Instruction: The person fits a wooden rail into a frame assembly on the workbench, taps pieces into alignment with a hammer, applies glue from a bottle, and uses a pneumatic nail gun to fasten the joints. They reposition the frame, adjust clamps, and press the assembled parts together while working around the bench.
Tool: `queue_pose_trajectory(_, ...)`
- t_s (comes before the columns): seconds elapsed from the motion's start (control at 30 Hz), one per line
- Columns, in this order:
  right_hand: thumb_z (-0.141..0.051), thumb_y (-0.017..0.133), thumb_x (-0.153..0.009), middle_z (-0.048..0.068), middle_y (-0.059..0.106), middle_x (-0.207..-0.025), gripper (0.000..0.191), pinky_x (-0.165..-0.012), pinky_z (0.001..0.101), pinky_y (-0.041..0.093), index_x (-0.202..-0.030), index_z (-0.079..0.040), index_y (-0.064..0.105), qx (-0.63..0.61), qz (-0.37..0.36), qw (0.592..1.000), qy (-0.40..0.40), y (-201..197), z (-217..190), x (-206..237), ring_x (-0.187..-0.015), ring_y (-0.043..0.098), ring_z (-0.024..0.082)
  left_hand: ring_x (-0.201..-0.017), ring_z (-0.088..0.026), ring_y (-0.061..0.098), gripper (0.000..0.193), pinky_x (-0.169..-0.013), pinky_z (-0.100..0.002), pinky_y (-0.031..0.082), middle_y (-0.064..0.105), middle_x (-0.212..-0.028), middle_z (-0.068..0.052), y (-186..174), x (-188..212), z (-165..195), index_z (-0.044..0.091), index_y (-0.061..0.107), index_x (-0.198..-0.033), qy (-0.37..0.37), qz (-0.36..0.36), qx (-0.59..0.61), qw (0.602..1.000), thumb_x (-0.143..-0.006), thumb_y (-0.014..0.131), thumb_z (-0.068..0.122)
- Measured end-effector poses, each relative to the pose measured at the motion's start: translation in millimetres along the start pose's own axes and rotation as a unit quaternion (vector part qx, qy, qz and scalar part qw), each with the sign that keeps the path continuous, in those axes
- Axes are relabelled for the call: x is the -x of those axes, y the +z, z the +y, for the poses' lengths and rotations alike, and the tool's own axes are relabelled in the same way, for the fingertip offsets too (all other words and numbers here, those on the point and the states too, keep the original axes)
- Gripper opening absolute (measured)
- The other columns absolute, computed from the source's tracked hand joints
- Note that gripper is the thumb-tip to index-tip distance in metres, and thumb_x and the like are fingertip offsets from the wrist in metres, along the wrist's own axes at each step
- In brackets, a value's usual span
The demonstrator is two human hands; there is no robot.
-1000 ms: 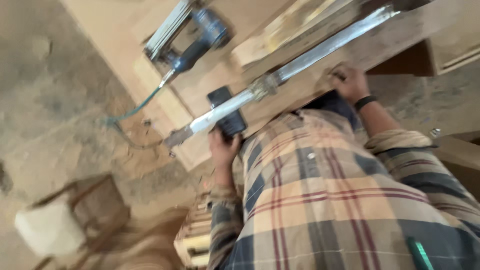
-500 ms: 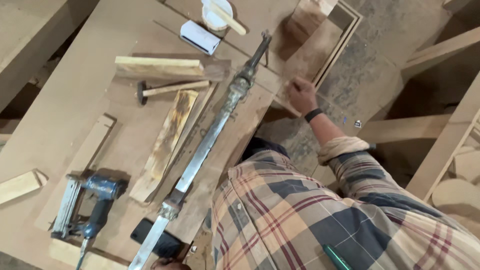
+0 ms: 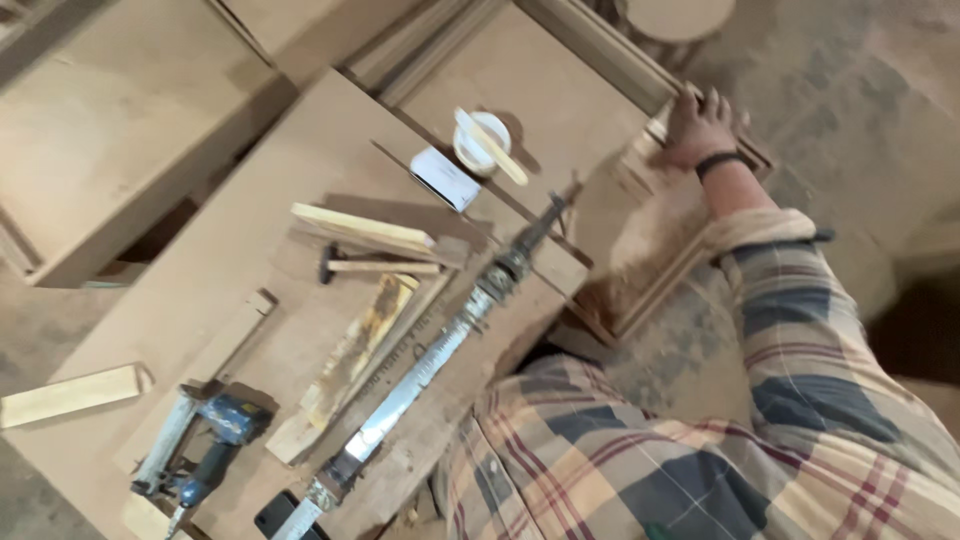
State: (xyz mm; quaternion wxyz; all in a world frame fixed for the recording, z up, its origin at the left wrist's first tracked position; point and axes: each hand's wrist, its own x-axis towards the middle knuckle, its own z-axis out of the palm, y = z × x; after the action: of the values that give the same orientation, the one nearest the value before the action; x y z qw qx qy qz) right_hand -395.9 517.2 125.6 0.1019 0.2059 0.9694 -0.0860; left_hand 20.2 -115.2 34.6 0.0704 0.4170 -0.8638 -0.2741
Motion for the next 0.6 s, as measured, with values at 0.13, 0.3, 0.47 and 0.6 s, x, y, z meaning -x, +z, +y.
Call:
queue_pose_trajectory(0.13,-0.053,0.091,-0.052,0.029,0.033,-0.161,0.136,-0.123,0.0642,0.022,-0.165,-0.02,0.025,0.022,-0.02,1.0,-0.005,2,1,-8,-0.151,0.028,0.05,-0.095,-0.029,0.068,0.025,-0.085,-0.038,0.054,0.072,-0.103,-0.02,18,-10,29,-0.003,0.067,-0.107,0.005,-0.009,0.009,1.0,-0.097,0.059,0.018)
queue_pose_trajectory(0.3,-0.058,0.092,-0.05,0.035,0.032,-0.151,0.14,-0.111,0.066,0.024,-0.163,-0.017,0.021,0.0,0.005,0.995,-0.098,15,-5,60,-0.137,0.029,0.057,-0.1,-0.029,0.07,0.027,-0.089,-0.037,0.054,0.074,-0.109,-0.02,17,1,20,-0.002,0.069,-0.113,0.035,-0.031,0.027,0.999,-0.098,0.059,0.018)
queue_pose_trajectory(0.47,-0.053,0.089,-0.045,0.03,0.035,-0.151,0.131,-0.115,0.0621,0.025,-0.156,-0.019,0.028,-0.042,-0.071,0.916,-0.393,40,-60,218,-0.141,0.033,0.05,-0.105,-0.028,0.072,0.03,-0.092,-0.036,0.055,0.075,-0.114,-0.019,-5,43,-36,-0.002,0.071,-0.118,0.08,-0.138,0.221,0.962,-0.099,0.059,0.018)
queue_pose_trajectory(0.6,-0.044,0.088,-0.049,0.02,0.035,-0.155,0.127,-0.119,0.0584,0.02,-0.159,-0.025,0.028,0.147,-0.229,0.758,-0.592,79,-140,309,-0.143,0.03,0.039,-0.081,-0.042,0.065,0.02,-0.07,-0.05,0.052,0.068,-0.09,-0.02,-2,22,-41,0.005,0.072,-0.106,0.298,-0.146,0.063,0.941,-0.094,0.065,0.019)
